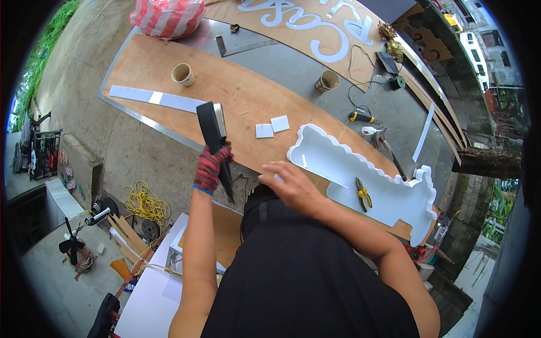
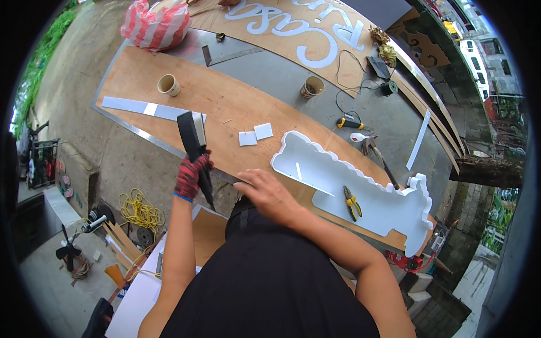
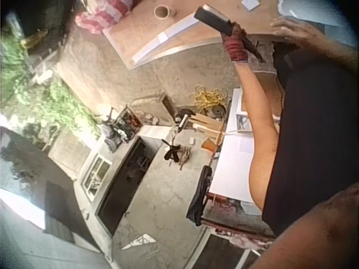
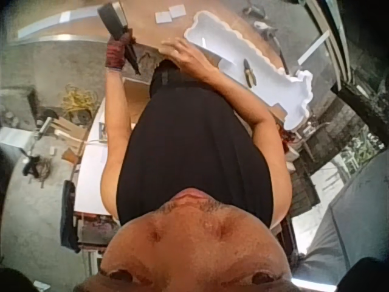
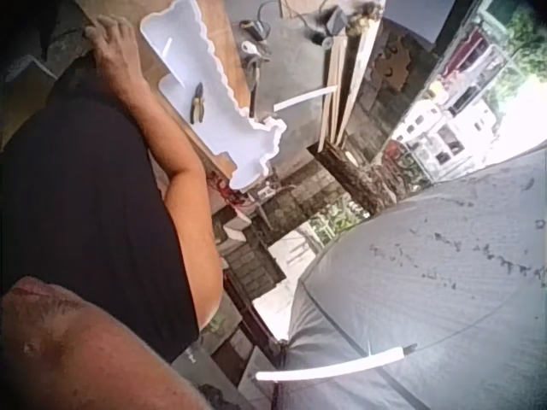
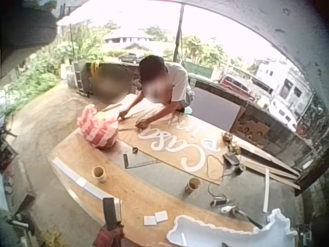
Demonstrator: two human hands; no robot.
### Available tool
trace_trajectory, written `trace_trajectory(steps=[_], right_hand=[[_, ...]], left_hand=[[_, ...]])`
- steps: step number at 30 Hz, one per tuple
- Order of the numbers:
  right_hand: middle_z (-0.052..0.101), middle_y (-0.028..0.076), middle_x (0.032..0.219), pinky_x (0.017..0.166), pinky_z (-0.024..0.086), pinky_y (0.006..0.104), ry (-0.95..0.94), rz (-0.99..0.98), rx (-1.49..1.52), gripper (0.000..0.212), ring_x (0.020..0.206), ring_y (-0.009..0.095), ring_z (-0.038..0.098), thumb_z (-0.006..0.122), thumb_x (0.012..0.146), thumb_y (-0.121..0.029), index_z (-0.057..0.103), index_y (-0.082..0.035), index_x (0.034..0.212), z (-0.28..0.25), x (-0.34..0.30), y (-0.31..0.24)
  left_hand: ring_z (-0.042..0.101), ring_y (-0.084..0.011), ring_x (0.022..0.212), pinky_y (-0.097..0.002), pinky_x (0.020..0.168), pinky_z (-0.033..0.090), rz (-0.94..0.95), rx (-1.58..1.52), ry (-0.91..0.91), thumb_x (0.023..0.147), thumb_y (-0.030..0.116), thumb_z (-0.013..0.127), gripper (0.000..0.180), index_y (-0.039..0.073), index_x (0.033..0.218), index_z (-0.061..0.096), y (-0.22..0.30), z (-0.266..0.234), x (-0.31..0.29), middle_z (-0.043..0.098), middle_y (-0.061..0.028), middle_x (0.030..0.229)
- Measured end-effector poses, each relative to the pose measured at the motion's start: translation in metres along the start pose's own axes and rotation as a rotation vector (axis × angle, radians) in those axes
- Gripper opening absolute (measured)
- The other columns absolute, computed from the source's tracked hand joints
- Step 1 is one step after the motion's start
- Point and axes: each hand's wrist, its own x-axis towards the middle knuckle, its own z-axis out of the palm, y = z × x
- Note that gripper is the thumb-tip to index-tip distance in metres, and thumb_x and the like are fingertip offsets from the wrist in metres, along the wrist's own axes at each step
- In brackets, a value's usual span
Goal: Assembling a 3D sign component using glue and a hammer.
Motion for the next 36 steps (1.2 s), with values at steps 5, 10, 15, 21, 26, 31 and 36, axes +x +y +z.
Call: trace_trajectory(steps=[5, 10, 15, 21, 26, 31, 36], right_hand=[[0.069, 0.013, 0.119, 0.102, 0.052, 0.0463, 0.102, 0.358, -0.049, 0.033, 0.115, 0.035, 0.065, 0.072, 0.084, 0.005, 0.072, -0.004, 0.115, -0.027, -0.062, 0.040], [0.071, 0.013, 0.114, 0.100, 0.053, 0.0451, 0.145, 0.582, -0.136, 0.030, 0.114, 0.035, 0.065, 0.073, 0.086, 0.004, 0.072, -0.005, 0.114, -0.054, -0.128, 0.067], [0.071, 0.013, 0.113, 0.099, 0.053, 0.0450, 0.070, 0.656, -0.133, 0.032, 0.114, 0.035, 0.065, 0.078, 0.085, 0.001, 0.073, -0.007, 0.116, -0.052, -0.171, 0.085], [0.068, 0.013, 0.118, 0.102, 0.052, 0.0451, -0.052, 0.604, -0.109, 0.042, 0.119, 0.035, 0.061, 0.085, 0.080, -0.006, 0.070, -0.006, 0.119, -0.031, -0.198, 0.123], [0.065, 0.013, 0.118, 0.104, 0.050, 0.0442, -0.199, 0.463, -0.112, 0.045, 0.119, 0.035, 0.060, 0.083, 0.080, -0.007, 0.066, -0.007, 0.122, -0.008, -0.201, 0.158], [0.066, 0.013, 0.106, 0.095, 0.054, 0.0452, -0.221, 0.372, -0.083, 0.030, 0.107, 0.035, 0.065, 0.076, 0.085, -0.002, 0.069, -0.007, 0.114, -0.004, -0.209, 0.193], [0.065, 0.014, 0.095, 0.079, 0.057, 0.0462, -0.077, 0.290, -0.042, 0.023, 0.091, 0.036, 0.068, 0.070, 0.088, 0.005, 0.074, -0.007, 0.107, -0.015, -0.202, 0.203]], left_hand=[[0.068, -0.0179, 0.065, -0.0332, 0.063, 0.058, -0.021, 0.139, 0.189, 0.098, 0.037, 0.080, 0.037, 0.003, 0.109, 0.073, -0.016, -0.025, 0.090, 0.071, -0.0054, 0.083], [0.067, -0.0156, 0.066, -0.0322, 0.061, 0.055, 0.008, 0.290, 0.276, 0.100, 0.044, 0.076, 0.041, 0.003, 0.103, 0.074, -0.041, -0.042, 0.159, 0.073, -0.0069, 0.085], [0.074, -0.0282, 0.084, -0.0397, 0.081, 0.058, 0.140, 0.757, 0.511, 0.101, 0.047, 0.072, 0.050, -0.001, 0.113, 0.075, -0.046, -0.048, 0.173, 0.079, -0.0154, 0.097], [0.072, -0.0400, 0.114, -0.0467, 0.102, 0.054, 0.227, 0.947, 0.585, 0.098, 0.049, 0.073, 0.059, -0.002, 0.129, 0.072, -0.050, -0.013, 0.142, 0.075, -0.0254, 0.122], [0.064, -0.0426, 0.128, -0.0461, 0.111, 0.049, 0.278, 0.972, 0.720, 0.099, 0.051, 0.072, 0.076, -0.004, 0.148, 0.057, -0.073, -0.046, 0.109, 0.062, -0.0290, 0.143], [0.058, -0.0430, 0.132, -0.0505, 0.113, 0.046, 0.447, 1.140, 0.985, 0.096, 0.045, 0.076, 0.068, -0.002, 0.143, 0.061, -0.097, -0.003, 0.044, 0.061, -0.0273, 0.142], [0.065, -0.0307, 0.114, -0.0417, 0.102, 0.052, 0.456, 0.859, 0.793, 0.095, 0.017, 0.078, 0.041, 0.000, 0.131, 0.066, -0.181, 0.087, -0.046, 0.065, -0.0179, 0.122]])
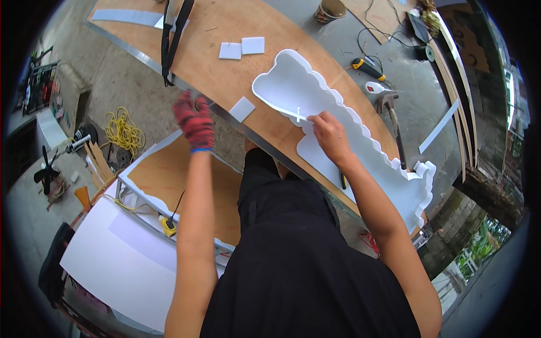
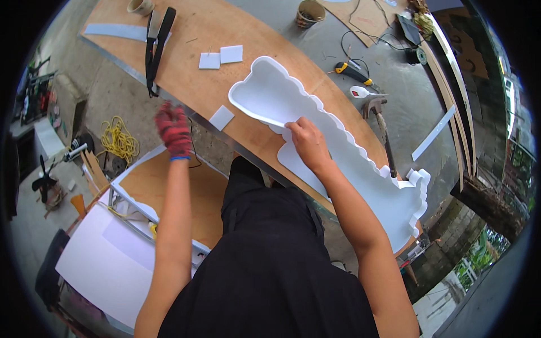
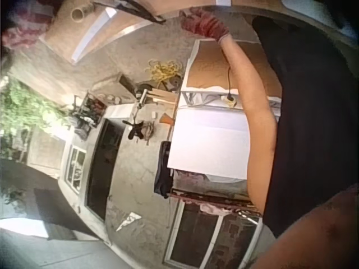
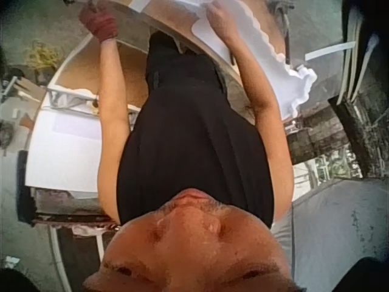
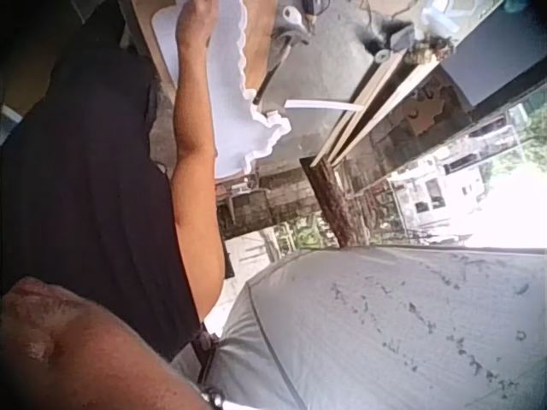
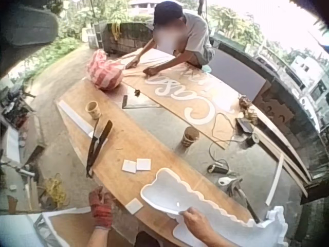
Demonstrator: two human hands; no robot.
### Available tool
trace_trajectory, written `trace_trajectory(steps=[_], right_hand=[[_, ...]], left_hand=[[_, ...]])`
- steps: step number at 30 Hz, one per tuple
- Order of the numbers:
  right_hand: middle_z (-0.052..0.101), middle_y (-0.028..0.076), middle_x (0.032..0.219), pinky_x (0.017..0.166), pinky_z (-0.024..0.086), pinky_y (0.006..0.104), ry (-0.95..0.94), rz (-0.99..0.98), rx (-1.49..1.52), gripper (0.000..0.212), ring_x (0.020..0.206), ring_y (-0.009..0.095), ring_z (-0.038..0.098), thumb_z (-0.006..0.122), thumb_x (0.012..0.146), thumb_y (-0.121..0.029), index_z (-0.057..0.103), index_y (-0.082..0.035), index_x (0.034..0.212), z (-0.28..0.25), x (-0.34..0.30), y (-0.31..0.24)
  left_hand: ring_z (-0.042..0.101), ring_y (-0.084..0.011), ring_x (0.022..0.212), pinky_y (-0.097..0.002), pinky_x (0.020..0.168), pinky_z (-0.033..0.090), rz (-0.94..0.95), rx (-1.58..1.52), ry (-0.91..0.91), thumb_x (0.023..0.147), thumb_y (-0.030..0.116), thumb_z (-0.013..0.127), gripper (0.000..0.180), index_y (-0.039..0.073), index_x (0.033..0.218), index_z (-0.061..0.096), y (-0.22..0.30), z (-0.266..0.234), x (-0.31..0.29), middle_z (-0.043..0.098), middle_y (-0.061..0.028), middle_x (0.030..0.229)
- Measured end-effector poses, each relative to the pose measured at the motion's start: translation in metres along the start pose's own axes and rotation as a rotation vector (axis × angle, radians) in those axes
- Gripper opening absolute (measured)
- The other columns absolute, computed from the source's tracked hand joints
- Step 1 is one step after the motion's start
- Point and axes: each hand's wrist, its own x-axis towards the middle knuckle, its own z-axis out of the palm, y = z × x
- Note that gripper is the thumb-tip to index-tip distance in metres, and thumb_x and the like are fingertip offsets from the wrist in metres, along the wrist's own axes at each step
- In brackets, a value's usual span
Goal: Assembling a 3D sign component using glue and a hammer.
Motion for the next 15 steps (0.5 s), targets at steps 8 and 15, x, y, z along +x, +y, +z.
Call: trace_trajectory(steps=[8, 15], right_hand=[[0.065, 0.013, 0.095, 0.076, 0.056, 0.0440, 0.091, -0.023, -0.034, 0.022, 0.086, 0.034, 0.068, 0.069, 0.090, 0.006, 0.077, -0.007, 0.106, -0.001, 0.019, 0.006], [0.064, 0.011, 0.097, 0.074, 0.056, 0.0421, 0.152, -0.054, -0.118, 0.022, 0.083, 0.030, 0.067, 0.071, 0.091, 0.004, 0.077, -0.008, 0.108, 0.002, 0.025, 0.011]], left_hand=[[0.068, -0.0304, 0.109, -0.0437, 0.099, 0.054, -0.080, -0.099, -0.384, 0.092, 0.016, 0.076, 0.038, 0.008, 0.129, 0.070, 0.050, 0.031, -0.128, 0.068, -0.0158, 0.117], [0.063, -0.0382, 0.121, -0.0487, 0.107, 0.050, 0.027, 0.087, -0.565, 0.092, 0.028, 0.077, 0.052, 0.011, 0.141, 0.068, 0.078, 0.050, -0.131, 0.066, -0.0196, 0.129]])
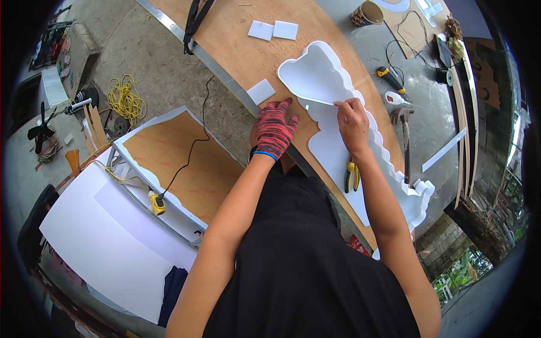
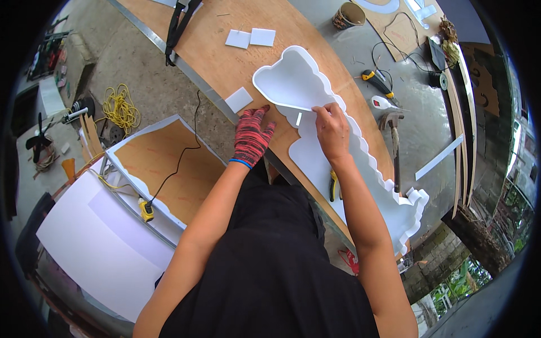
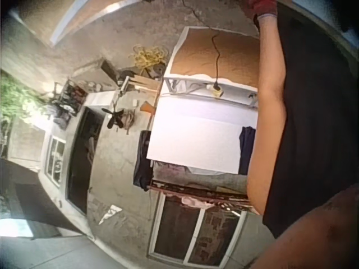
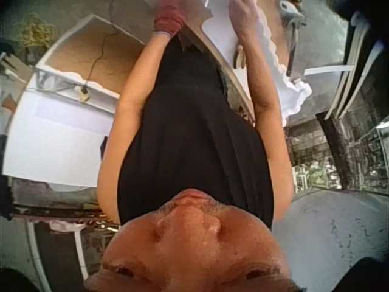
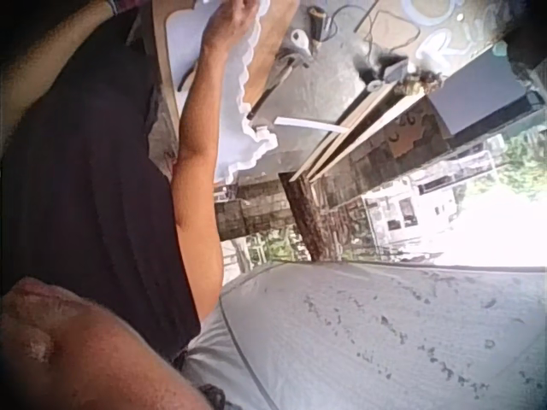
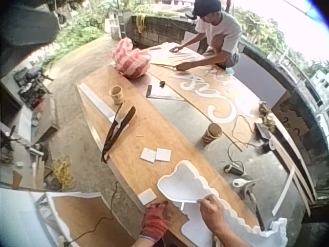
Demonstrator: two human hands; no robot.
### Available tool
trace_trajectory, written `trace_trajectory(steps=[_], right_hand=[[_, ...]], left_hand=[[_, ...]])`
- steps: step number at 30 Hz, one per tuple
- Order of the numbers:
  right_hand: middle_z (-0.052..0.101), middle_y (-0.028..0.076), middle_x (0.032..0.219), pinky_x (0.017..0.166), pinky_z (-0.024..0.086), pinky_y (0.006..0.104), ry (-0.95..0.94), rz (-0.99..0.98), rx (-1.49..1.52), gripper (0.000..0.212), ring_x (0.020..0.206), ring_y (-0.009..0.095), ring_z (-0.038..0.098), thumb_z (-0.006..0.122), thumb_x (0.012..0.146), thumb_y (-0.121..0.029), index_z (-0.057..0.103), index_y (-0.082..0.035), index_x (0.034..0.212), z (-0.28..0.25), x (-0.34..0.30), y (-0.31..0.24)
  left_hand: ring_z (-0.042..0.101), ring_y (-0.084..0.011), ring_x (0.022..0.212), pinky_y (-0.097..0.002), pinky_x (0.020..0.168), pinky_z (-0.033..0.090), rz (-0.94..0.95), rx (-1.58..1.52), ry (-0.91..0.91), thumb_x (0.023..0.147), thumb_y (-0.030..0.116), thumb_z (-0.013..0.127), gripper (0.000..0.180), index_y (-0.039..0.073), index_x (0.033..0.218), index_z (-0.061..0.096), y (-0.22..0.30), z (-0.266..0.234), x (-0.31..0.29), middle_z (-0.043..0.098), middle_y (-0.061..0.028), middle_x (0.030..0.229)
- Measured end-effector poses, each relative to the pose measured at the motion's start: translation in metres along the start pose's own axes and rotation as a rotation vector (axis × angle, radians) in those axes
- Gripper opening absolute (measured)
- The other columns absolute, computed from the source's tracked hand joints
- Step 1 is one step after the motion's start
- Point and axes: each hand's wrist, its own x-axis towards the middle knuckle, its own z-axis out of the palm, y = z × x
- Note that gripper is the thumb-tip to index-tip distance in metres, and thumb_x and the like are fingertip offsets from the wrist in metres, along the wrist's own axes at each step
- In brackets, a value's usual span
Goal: Assembling a 3D sign component using glue and a hammer.
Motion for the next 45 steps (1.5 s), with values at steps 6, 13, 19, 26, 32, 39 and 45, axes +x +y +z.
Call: trace_trajectory(steps=[6, 13, 19, 26, 32, 39, 45], right_hand=[[0.063, 0.011, 0.098, 0.077, 0.056, 0.0424, 0.013, 0.041, -0.026, 0.022, 0.091, 0.032, 0.067, 0.074, 0.087, 0.003, 0.076, -0.008, 0.106, -0.001, 0.003, 0.000], [0.061, 0.015, 0.113, 0.095, 0.051, 0.0448, -0.030, 0.100, 0.035, 0.032, 0.107, 0.036, 0.063, 0.078, 0.087, -0.002, 0.074, -0.008, 0.117, -0.035, 0.013, -0.023], [0.064, 0.015, 0.106, 0.094, 0.050, 0.0435, 0.125, 0.132, 0.095, 0.026, 0.105, 0.035, 0.063, 0.076, 0.090, -0.001, 0.073, -0.006, 0.116, -0.066, 0.030, -0.046], [0.067, 0.015, 0.105, 0.094, 0.051, 0.0429, 0.252, 0.244, -0.033, 0.016, 0.106, 0.033, 0.064, 0.072, 0.093, 0.000, 0.075, -0.003, 0.108, -0.106, 0.005, -0.028], [0.069, 0.014, 0.103, 0.093, 0.051, 0.0413, 0.342, 0.355, -0.075, 0.016, 0.103, 0.032, 0.065, 0.069, 0.095, 0.000, 0.075, -0.004, 0.109, -0.131, -0.014, 0.003], [0.069, 0.015, 0.107, 0.095, 0.051, 0.0443, 0.347, 0.554, -0.154, 0.020, 0.106, 0.035, 0.065, 0.072, 0.091, -0.003, 0.074, -0.004, 0.111, -0.130, -0.058, 0.075], [0.070, 0.018, 0.116, 0.099, 0.051, 0.0482, 0.121, 0.707, -0.331, 0.035, 0.111, 0.039, 0.066, 0.079, 0.086, -0.008, 0.072, -0.005, 0.120, -0.116, -0.119, 0.191]], left_hand=[[0.062, -0.0394, 0.122, -0.0495, 0.109, 0.049, -0.011, 0.037, -0.079, 0.093, 0.031, 0.075, 0.056, 0.014, 0.145, 0.065, 0.004, -0.005, 0.006, 0.065, -0.0198, 0.131], [0.070, -0.0275, 0.093, -0.0388, 0.085, 0.057, -0.007, -0.268, 0.378, 0.095, 0.012, 0.074, 0.025, 0.005, 0.119, 0.076, -0.019, -0.038, 0.053, 0.072, -0.0140, 0.107], [0.071, -0.0287, 0.097, -0.0413, 0.090, 0.057, 0.052, -0.093, 0.468, 0.091, 0.021, 0.080, 0.028, 0.008, 0.115, 0.076, -0.032, -0.102, 0.189, 0.073, -0.0135, 0.106], [0.072, -0.0314, 0.112, -0.0493, 0.099, 0.055, -0.115, 0.445, 0.171, 0.091, 0.040, 0.078, 0.033, 0.014, 0.111, 0.077, 0.001, -0.094, 0.269, 0.074, -0.0127, 0.116], [0.078, -0.0344, 0.100, -0.0470, 0.089, 0.061, -0.038, 0.640, -0.008, 0.093, 0.028, 0.067, 0.021, 0.014, 0.097, 0.081, -0.004, -0.097, 0.293, 0.079, -0.0187, 0.104], [0.071, -0.0412, 0.097, -0.0500, 0.085, 0.055, 0.207, 0.076, 0.271, 0.101, 0.022, 0.067, 0.018, 0.004, 0.102, 0.070, -0.026, -0.116, 0.224, 0.074, -0.0203, 0.102], [0.066, -0.0235, 0.080, -0.0390, 0.078, 0.055, 0.101, -0.232, 0.267, 0.100, 0.009, 0.070, 0.016, 0.002, 0.114, 0.070, -0.042, -0.096, 0.080, 0.070, -0.0104, 0.091]])
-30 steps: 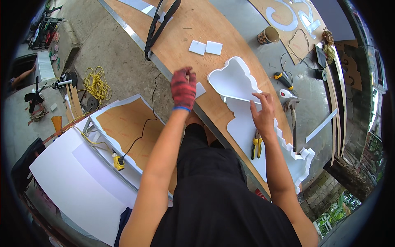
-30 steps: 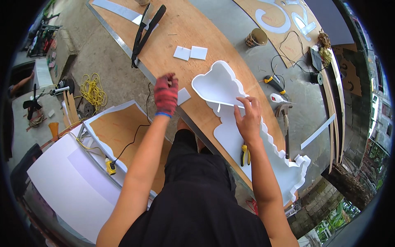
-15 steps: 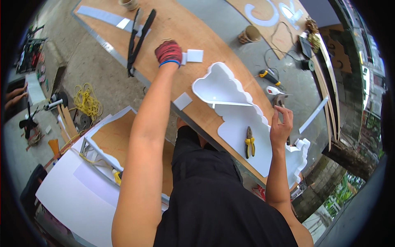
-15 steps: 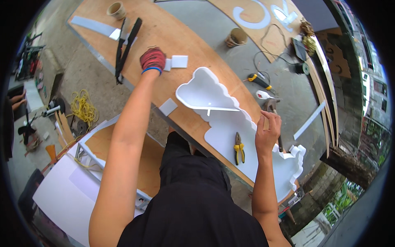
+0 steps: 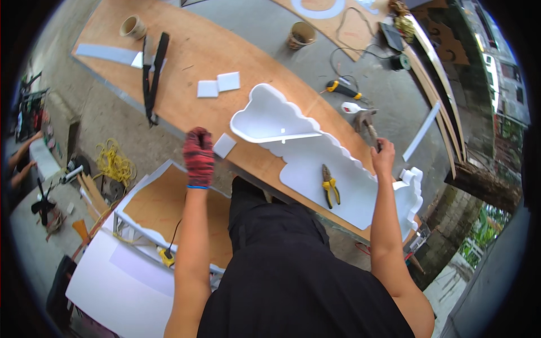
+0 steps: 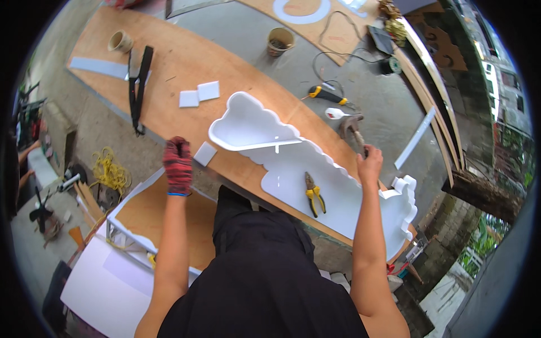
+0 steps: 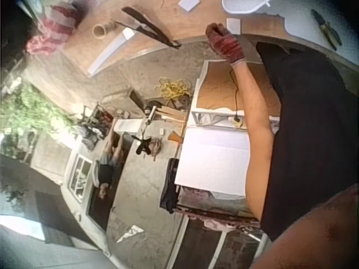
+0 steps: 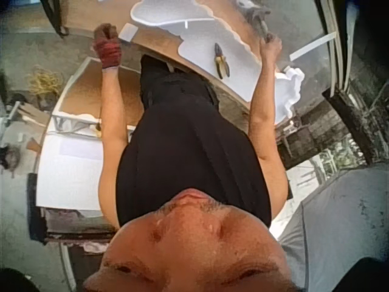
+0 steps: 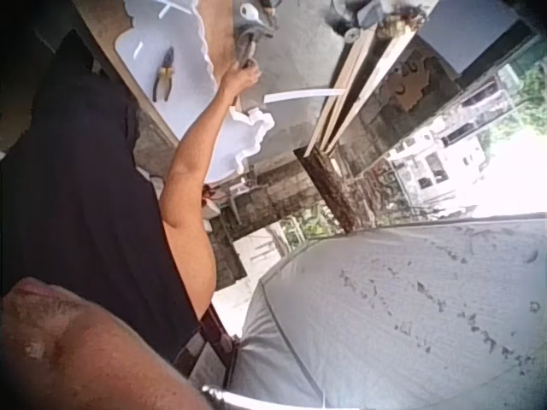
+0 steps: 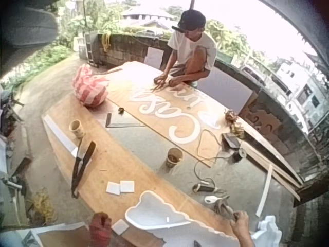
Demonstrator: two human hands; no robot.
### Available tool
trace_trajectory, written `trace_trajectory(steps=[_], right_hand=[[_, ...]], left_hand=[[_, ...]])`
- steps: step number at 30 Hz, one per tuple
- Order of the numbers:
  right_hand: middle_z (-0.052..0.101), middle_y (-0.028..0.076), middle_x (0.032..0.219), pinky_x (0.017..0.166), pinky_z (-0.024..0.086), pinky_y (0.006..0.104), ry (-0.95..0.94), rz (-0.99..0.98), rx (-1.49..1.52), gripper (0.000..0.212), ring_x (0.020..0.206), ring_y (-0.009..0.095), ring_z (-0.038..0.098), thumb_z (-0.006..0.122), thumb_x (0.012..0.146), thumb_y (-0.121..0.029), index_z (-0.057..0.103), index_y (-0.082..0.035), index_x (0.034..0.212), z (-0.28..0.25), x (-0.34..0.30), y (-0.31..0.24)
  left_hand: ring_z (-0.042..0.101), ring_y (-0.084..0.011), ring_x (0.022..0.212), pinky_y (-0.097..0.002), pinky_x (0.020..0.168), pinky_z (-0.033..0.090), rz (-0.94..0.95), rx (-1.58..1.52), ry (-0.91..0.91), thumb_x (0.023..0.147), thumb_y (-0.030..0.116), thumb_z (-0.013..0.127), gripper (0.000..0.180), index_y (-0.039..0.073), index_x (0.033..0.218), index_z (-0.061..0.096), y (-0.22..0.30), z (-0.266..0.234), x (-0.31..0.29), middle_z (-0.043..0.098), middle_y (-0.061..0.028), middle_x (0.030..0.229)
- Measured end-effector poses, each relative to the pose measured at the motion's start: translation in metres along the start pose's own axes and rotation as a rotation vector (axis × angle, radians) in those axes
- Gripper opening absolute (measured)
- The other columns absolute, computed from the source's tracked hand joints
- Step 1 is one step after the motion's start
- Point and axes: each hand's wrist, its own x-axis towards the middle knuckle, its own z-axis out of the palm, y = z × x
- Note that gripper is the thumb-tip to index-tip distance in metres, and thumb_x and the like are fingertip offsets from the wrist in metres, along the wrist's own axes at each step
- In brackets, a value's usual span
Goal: Assembling a 3D sign component using glue and a hammer.
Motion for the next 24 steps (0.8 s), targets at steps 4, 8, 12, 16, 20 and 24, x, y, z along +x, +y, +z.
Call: trace_trajectory(steps=[4, 8, 12, 16, 20, 24], right_hand=[[0.074, 0.022, 0.121, 0.096, 0.055, 0.0494, -0.110, 0.118, 0.123, 0.042, 0.111, 0.043, 0.070, 0.080, 0.086, -0.011, 0.070, -0.004, 0.126, 0.018, 0.014, 0.014], [0.076, 0.023, 0.106, 0.089, 0.056, 0.0484, -0.190, 0.061, 0.012, 0.038, 0.102, 0.042, 0.074, 0.076, 0.092, -0.018, 0.069, -0.004, 0.127, 0.015, 0.025, 0.020], [0.076, 0.023, 0.103, 0.085, 0.056, 0.0492, -0.183, 0.061, -0.064, 0.035, 0.095, 0.042, 0.074, 0.072, 0.094, -0.020, 0.071, -0.005, 0.125, -0.003, 0.019, 0.007], [0.076, 0.019, 0.096, 0.083, 0.056, 0.0449, -0.035, 0.079, 0.031, 0.034, 0.088, 0.032, 0.074, 0.072, 0.097, -0.022, 0.070, -0.001, 0.124, -0.027, -0.004, 0.010], [0.063, 0.003, 0.082, 0.068, 0.051, 0.0290, -0.116, 0.215, 0.312, 0.031, 0.072, 0.010, 0.060, 0.070, 0.103, -0.019, 0.068, 0.002, 0.125, -0.067, -0.033, -0.024], [0.061, -0.002, 0.084, 0.063, 0.047, 0.0248, -0.143, 0.130, 0.561, 0.028, 0.069, 0.007, 0.055, 0.068, 0.107, -0.016, 0.066, 0.001, 0.128, -0.093, -0.068, -0.086]], left_hand=[[0.065, -0.0196, 0.077, -0.0353, 0.075, 0.056, -0.188, -0.191, 0.047, 0.097, 0.005, 0.073, 0.023, 0.003, 0.119, 0.073, 0.018, 0.027, -0.065, 0.070, -0.0083, 0.088], [0.068, -0.0208, 0.087, -0.0351, 0.080, 0.056, -0.019, -0.144, -0.003, 0.094, 0.005, 0.078, 0.014, 0.005, 0.108, 0.075, 0.014, 0.051, -0.088, 0.071, -0.0086, 0.093], [0.069, -0.0258, 0.092, -0.0381, 0.081, 0.057, 0.107, -0.018, 0.137, 0.091, 0.006, 0.081, 0.012, 0.004, 0.102, 0.076, 0.008, 0.073, -0.088, 0.072, -0.0111, 0.097], [0.071, -0.0279, 0.095, -0.0418, 0.083, 0.055, 0.188, 0.093, 0.215, 0.085, 0.007, 0.086, 0.014, 0.009, 0.096, 0.077, 0.007, 0.089, -0.086, 0.075, -0.0095, 0.099], [0.068, -0.0276, 0.093, -0.0435, 0.086, 0.049, 0.181, 0.056, 0.237, 0.082, 0.009, 0.086, 0.017, 0.015, 0.093, 0.076, 0.004, 0.102, -0.084, 0.075, -0.0036, 0.093], [0.067, -0.0269, 0.091, -0.0440, 0.085, 0.047, 0.211, 0.192, 0.195, 0.080, 0.013, 0.086, 0.016, 0.017, 0.092, 0.076, 0.000, 0.109, -0.081, 0.075, -0.0012, 0.089]])
